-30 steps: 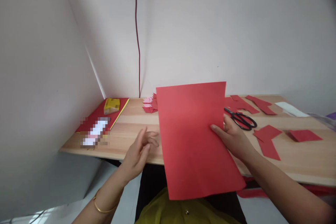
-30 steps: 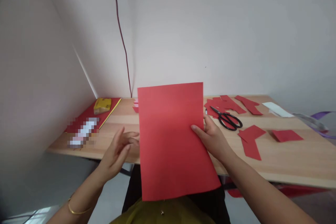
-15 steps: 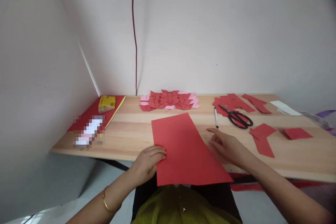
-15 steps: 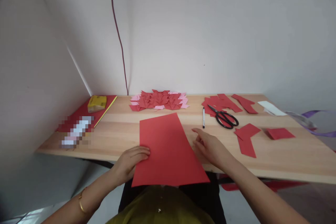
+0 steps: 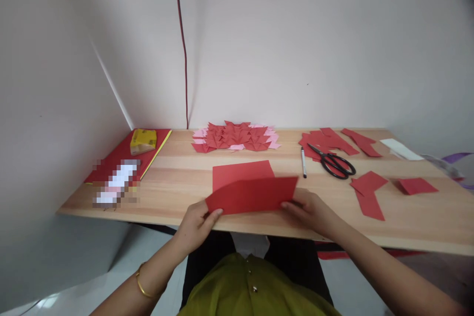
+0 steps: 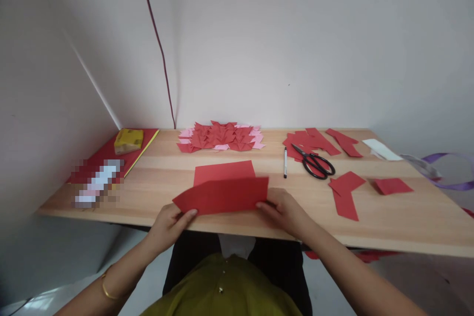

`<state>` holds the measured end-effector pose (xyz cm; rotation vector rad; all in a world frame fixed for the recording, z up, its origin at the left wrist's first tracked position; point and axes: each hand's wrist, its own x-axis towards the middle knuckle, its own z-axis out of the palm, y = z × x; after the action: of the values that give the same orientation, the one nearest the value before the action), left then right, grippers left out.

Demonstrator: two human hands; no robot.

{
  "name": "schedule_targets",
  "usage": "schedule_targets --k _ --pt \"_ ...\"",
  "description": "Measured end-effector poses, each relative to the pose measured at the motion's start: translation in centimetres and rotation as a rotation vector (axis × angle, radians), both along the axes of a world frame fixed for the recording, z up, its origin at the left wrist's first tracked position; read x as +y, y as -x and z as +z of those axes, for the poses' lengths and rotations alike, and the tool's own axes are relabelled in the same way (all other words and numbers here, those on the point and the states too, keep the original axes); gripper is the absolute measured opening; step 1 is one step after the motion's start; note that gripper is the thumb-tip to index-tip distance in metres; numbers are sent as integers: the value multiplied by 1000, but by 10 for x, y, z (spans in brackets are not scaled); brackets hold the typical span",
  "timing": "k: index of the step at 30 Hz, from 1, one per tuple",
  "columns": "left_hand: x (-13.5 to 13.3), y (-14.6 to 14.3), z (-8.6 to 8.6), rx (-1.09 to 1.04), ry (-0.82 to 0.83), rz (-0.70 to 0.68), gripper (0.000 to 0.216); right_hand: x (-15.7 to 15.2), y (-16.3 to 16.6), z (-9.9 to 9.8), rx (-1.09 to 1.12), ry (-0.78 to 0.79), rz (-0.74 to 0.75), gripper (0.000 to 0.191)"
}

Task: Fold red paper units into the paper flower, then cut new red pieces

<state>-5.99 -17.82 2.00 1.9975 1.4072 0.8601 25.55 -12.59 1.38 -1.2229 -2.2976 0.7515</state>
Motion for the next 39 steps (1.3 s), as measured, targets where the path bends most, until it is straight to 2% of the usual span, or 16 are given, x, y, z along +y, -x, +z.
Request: schedule_targets --k 3,5,8,14,17,20,23,26,28,31,33,36,39 --pt "6 -6 3 -133 145 159 25 0 12 -3 -62 -44 -223 35" --pt "14 -9 3 -180 221 241 28 1 20 -7 -79 -76 -310 29" --pt "25 -9 0 -173 308 301 30 1 28 -12 -85 -98 -370 17" --pt "36 -7 -11 -193 294 406 25 0 38 -13 -154 -96 -438 31" --pt "38 -8 -10 -170 274 403 37 -1 42 -12 -291 -150 -447 37" --pt "38 -9 -9 -117 297 411 42 1 39 -12 -476 -211 -444 32" --pt "36 -12 -10 -165 374 391 40 7 30 -11 -580 -228 -433 24" --pt "39 -10 -8 -123 368 339 30 12 21 -10 -598 -230 -370 22" --pt "45 -5 0 -19 308 313 26 12 18 -10 -589 -231 -333 22" --pt "63 5 18 139 57 398 29 10 18 -11 -563 -243 -318 22" --pt "77 6 29 170 -44 398 34 8 19 -11 -553 -260 -307 22" --pt "93 -5 34 252 -31 225 42 4 21 -11 -565 -270 -281 23" --pt "100 -20 27 495 38 64 52 -1 21 -8 -571 -261 -271 23"
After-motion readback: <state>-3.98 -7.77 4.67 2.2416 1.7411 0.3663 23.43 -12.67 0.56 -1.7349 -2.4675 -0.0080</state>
